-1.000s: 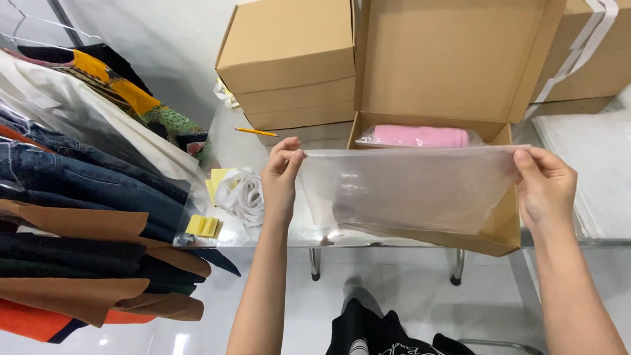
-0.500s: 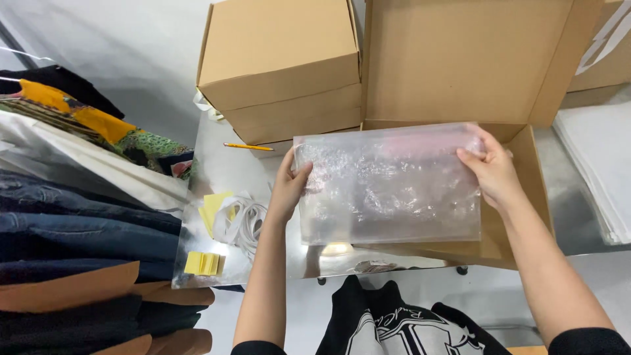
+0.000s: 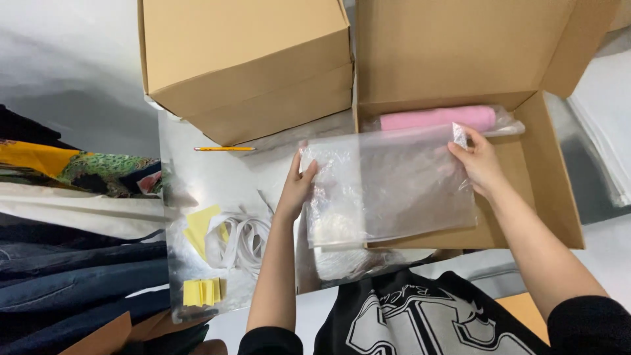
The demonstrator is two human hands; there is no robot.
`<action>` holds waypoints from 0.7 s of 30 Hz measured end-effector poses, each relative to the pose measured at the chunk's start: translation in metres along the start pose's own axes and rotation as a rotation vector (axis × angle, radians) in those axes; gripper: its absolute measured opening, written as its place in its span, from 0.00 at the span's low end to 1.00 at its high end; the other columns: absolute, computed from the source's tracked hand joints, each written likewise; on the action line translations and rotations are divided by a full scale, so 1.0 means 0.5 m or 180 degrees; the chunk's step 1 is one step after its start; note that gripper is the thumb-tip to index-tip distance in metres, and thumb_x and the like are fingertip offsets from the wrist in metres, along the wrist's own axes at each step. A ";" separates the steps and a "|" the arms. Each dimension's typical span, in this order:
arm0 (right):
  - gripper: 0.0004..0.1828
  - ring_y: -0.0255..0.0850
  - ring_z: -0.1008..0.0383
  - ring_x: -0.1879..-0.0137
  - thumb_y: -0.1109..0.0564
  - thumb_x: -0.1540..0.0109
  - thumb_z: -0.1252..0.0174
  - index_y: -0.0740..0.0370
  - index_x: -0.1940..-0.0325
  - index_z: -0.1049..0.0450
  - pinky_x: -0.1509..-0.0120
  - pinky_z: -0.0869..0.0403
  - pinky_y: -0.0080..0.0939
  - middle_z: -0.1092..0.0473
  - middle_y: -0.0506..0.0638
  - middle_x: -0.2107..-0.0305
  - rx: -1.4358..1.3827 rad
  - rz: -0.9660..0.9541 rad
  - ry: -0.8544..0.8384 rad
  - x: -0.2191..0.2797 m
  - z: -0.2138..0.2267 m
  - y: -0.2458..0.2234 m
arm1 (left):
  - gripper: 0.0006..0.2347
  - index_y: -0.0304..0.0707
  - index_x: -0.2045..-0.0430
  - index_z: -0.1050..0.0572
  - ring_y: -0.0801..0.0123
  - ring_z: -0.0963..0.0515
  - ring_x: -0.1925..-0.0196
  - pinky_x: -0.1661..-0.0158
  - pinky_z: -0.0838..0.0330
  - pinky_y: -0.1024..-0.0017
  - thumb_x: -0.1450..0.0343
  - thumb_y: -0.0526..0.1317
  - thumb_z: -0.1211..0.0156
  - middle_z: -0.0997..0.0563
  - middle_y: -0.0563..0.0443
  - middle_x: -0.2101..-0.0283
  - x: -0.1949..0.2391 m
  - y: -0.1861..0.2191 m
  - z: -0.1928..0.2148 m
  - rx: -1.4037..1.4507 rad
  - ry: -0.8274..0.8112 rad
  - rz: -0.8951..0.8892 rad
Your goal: The person unpacks a pink garment from a plastic bag, places it on a hanger, and hangs it on a clothing rack. They then pack a cardboard box with bubble wrap, close it, and tie it with a white ribbon. Finally, they attach a yellow sticky note to the box.
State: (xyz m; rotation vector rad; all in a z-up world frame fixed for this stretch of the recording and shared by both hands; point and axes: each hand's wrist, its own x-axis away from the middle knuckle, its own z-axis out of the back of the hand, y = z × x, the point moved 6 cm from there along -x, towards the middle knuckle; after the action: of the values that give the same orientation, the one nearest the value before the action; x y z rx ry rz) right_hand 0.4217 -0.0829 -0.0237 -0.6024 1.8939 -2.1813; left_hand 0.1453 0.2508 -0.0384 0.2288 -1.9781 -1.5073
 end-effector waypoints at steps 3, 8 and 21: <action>0.30 0.39 0.21 0.54 0.56 0.29 0.35 0.50 0.23 0.33 0.51 0.18 0.38 0.25 0.54 0.55 0.0080 -0.0062 0.0037 -0.008 0.000 0.017 | 0.31 0.70 0.21 0.48 0.58 0.15 0.53 0.57 0.15 0.65 0.20 0.45 0.42 0.17 0.32 0.45 0.024 0.022 -0.012 0.0059 -0.0006 -0.0028; 0.29 0.44 0.29 0.40 0.52 0.27 0.35 0.54 0.25 0.39 0.37 0.25 0.42 0.35 0.56 0.41 0.0125 -0.0110 0.0193 0.061 -0.009 -0.024 | 0.33 0.68 0.20 0.53 0.55 0.14 0.49 0.52 0.16 0.64 0.20 0.45 0.41 0.18 0.30 0.44 0.009 -0.057 0.032 0.0051 0.0076 -0.0075; 0.09 0.28 0.31 0.68 0.48 0.26 0.42 0.52 0.52 0.22 0.68 0.40 0.30 0.22 0.43 0.65 0.0595 -0.1114 -0.0208 0.132 0.069 0.131 | 0.16 0.53 0.80 0.37 0.82 0.50 0.79 0.75 0.58 0.75 0.19 0.45 0.44 0.47 0.67 0.81 0.228 -0.060 -0.034 0.0108 0.0563 0.0244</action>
State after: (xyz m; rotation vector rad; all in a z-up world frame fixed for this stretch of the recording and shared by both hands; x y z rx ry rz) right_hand 0.3691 -0.1510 -0.0727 -1.0186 1.6264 -2.4749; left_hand 0.0587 0.1711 -0.0206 0.2871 -1.8523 -1.3580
